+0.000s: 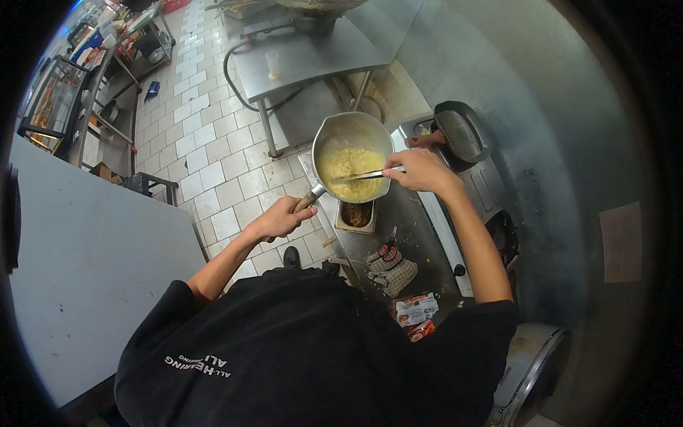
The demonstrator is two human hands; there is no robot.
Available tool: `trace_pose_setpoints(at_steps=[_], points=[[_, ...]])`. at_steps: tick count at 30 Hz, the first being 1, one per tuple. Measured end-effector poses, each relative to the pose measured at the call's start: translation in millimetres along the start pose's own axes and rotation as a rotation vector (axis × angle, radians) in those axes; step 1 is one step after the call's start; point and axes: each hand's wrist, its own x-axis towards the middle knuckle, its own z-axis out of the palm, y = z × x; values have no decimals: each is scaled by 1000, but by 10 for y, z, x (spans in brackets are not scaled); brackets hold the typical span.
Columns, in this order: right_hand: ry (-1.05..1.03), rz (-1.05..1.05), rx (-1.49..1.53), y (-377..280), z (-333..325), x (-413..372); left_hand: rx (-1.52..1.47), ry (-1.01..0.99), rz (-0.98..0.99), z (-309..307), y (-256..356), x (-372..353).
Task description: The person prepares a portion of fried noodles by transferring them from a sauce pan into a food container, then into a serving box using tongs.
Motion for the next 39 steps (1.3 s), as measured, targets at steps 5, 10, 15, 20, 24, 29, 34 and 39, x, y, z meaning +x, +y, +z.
trace_pose_setpoints(at_steps=[5, 10, 15, 20, 24, 29, 34, 39], points=[[116, -83, -14, -96, 233, -102, -10, -13, -74, 6, 14, 30], [355, -143, -85, -116, 451, -238, -73, 8, -106, 60, -166, 104], [637, -134, -34, -103, 354, -352, -110, 18, -107, 13, -134, 109], [781, -145, -63, -183, 37, -452, -125, 30, -118, -63, -44, 107], [879, -161, -111, -222, -163, -498, -95, 50, -118, -99, 10, 98], [972, -171, -135, -257, -306, -499, -61, 82, -104, -81, -51, 98], [996, -140, -134, -295, -383, -519, -100, 64, -113, -98, -41, 70], [999, -146, -149, -296, -380, -523, -117, 57, -121, -126, -44, 43]])
